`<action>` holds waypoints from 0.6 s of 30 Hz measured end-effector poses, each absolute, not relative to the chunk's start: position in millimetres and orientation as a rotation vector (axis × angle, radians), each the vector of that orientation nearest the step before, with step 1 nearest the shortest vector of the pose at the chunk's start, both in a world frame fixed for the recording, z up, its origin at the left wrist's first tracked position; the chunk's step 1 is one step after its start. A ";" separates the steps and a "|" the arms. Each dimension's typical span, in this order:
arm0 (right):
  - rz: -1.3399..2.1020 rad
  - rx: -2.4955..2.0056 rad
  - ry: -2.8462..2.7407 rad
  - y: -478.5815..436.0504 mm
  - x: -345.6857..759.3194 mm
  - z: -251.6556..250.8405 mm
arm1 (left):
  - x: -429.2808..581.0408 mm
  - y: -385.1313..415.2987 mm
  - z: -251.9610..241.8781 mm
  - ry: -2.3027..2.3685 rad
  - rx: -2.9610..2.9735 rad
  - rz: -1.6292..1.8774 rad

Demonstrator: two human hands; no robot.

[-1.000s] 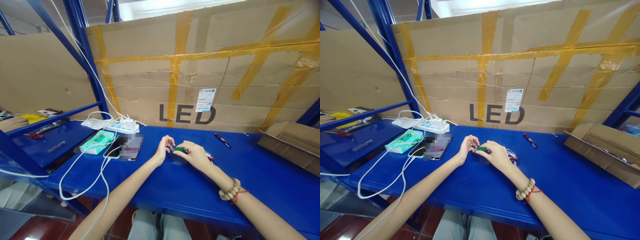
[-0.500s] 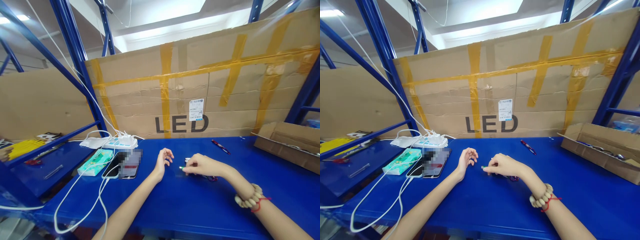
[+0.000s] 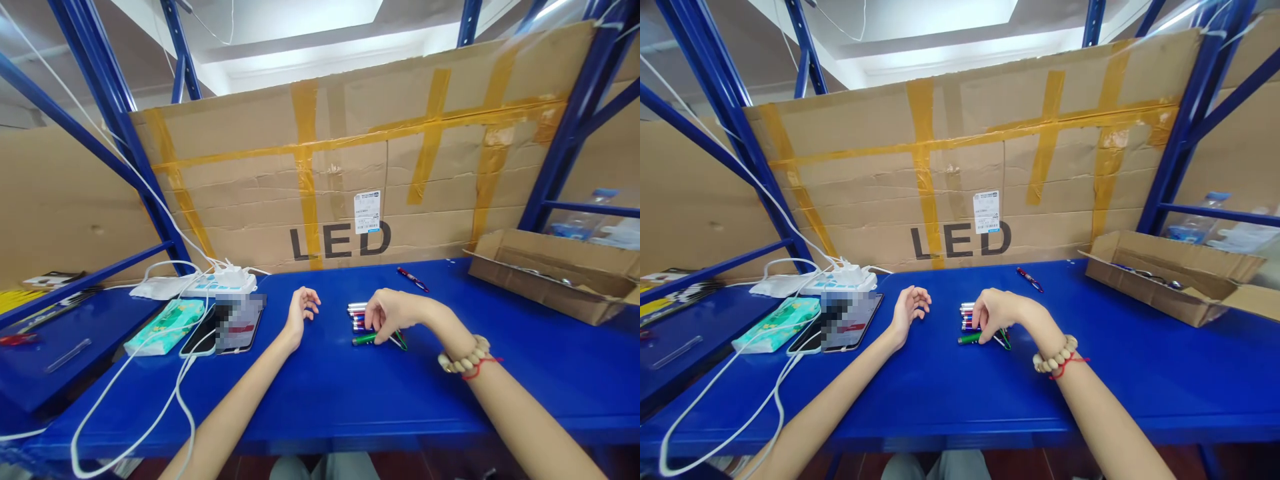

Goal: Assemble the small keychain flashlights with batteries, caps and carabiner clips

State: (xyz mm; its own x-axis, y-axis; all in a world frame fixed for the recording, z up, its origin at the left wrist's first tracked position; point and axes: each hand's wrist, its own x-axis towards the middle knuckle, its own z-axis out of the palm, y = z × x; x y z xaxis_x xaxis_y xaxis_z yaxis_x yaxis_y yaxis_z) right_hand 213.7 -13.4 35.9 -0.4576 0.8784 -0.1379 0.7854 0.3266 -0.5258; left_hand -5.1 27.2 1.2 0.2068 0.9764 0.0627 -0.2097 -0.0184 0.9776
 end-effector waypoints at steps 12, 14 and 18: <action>-0.132 -2.134 -1.690 34.9 280.9 -4.1 | -4.1 29.5 0.6 0.864 1.144 1.203; -0.162 -2.195 -1.641 38.6 288.5 -13.9 | -4.8 30.6 0.9 0.869 1.138 1.205; -0.172 -2.233 -1.657 42.7 296.2 -21.0 | -5.3 31.1 1.9 0.874 1.135 1.206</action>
State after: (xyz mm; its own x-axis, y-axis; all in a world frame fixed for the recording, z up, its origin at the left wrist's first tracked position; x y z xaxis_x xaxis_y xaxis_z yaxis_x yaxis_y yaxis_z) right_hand 296.2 42.7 -21.0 0.3074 0.9020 0.3032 0.9450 -0.2520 -0.2084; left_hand -5.3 31.1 1.9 0.1795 0.9819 0.0603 -0.2481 -0.0141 0.9686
